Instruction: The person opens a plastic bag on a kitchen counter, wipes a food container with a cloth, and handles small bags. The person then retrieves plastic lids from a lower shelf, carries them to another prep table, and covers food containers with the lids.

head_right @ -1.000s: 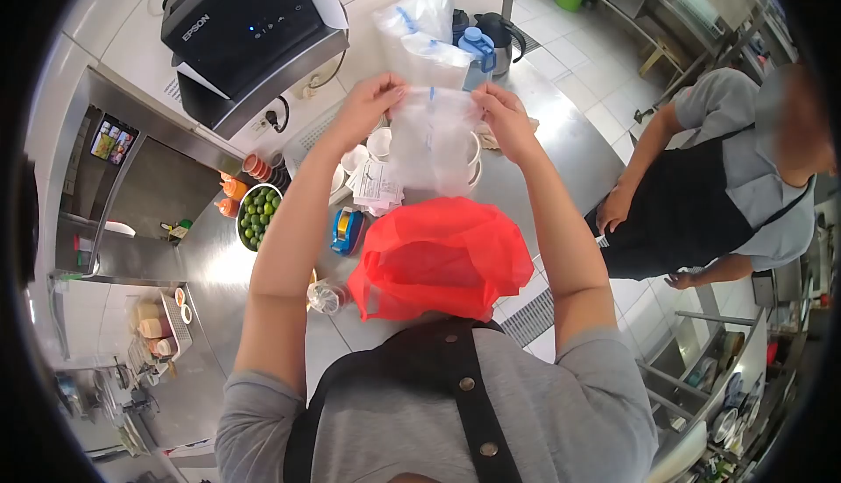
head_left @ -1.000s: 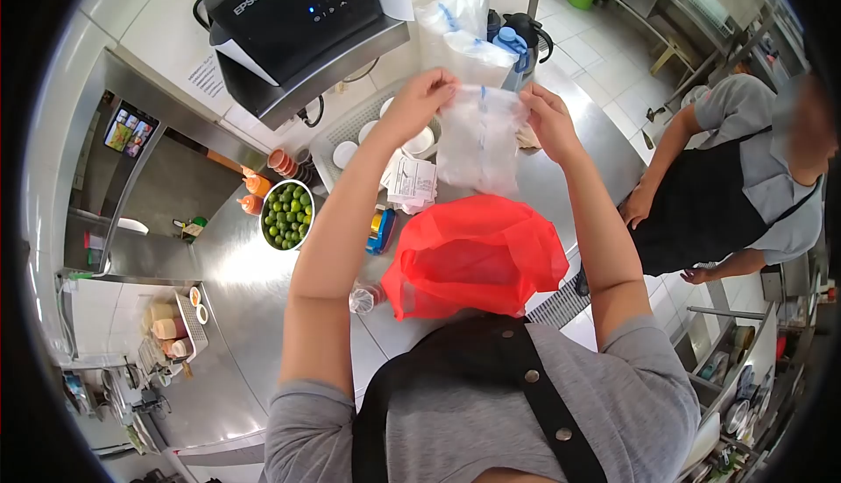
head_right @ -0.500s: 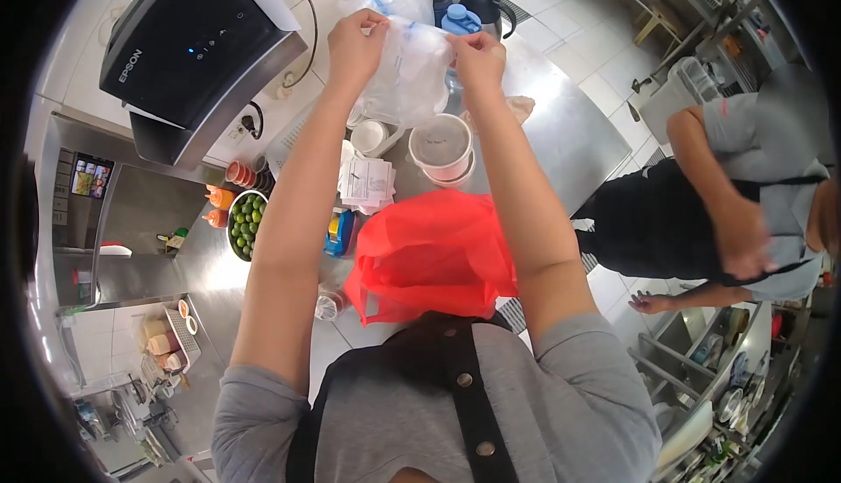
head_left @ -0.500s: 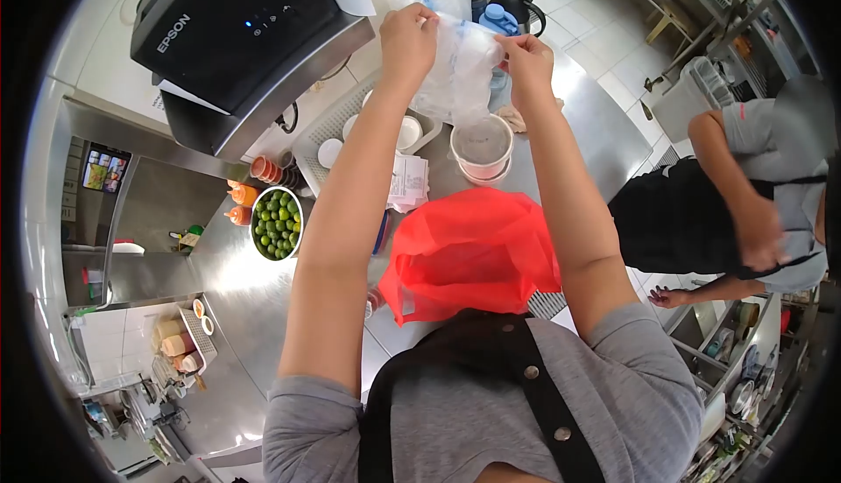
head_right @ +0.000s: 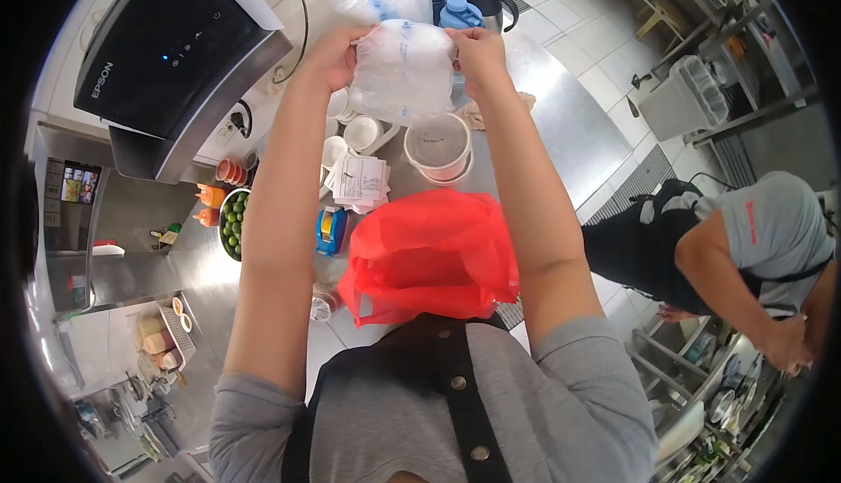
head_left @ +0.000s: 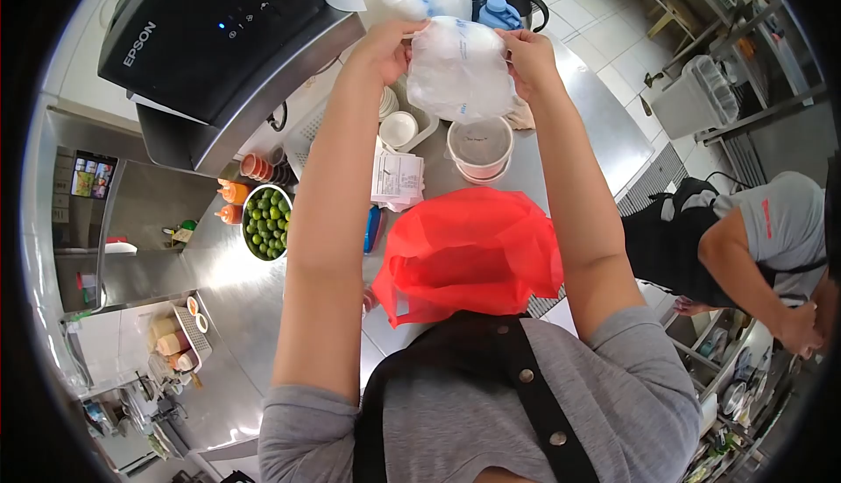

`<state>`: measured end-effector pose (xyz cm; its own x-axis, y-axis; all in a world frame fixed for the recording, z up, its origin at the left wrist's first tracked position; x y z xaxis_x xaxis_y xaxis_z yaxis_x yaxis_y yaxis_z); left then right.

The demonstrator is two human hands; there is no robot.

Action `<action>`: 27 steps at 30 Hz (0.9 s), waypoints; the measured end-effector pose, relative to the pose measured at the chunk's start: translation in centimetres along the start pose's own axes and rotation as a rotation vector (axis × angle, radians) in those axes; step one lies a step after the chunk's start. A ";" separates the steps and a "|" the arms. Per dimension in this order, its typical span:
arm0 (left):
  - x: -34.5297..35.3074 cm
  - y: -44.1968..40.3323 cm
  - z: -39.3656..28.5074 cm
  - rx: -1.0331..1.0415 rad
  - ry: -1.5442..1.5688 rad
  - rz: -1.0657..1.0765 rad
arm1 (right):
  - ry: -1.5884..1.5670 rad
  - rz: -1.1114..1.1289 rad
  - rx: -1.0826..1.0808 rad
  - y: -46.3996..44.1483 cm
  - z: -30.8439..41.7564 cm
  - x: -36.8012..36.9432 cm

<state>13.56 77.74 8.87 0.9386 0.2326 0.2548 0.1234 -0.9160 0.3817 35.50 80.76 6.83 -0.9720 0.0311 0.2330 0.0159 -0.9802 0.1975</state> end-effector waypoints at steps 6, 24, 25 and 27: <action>-1.1 -0.8 1.6 -0.212 0.243 0.042 | 0.016 0.040 0.061 -0.8 -0.4 1.2; -0.2 0.0 2.2 -0.067 0.164 -0.253 | -0.060 0.112 0.269 -2.5 -1.2 1.6; 0.0 -0.3 2.6 -0.024 0.188 -0.280 | -0.080 0.100 0.331 -2.1 -0.9 1.9; -0.4 -2.9 3.3 -0.052 0.289 -0.317 | -0.119 0.128 0.465 -2.3 -1.0 1.8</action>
<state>13.94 79.25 4.68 0.7272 0.5889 0.3527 0.3680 -0.7682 0.5238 33.44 82.85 5.90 -0.9222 -0.0348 0.3851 0.2625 -0.7877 0.5574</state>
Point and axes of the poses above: each hand's wrist, its own y-axis away from the middle knuckle, its own x-axis out of the palm, z = x × y, the point moved 4 cm from there along -y, towards the middle knuckle, and after that the axes turned 6 degrees about -z, right-handed, at the moved point
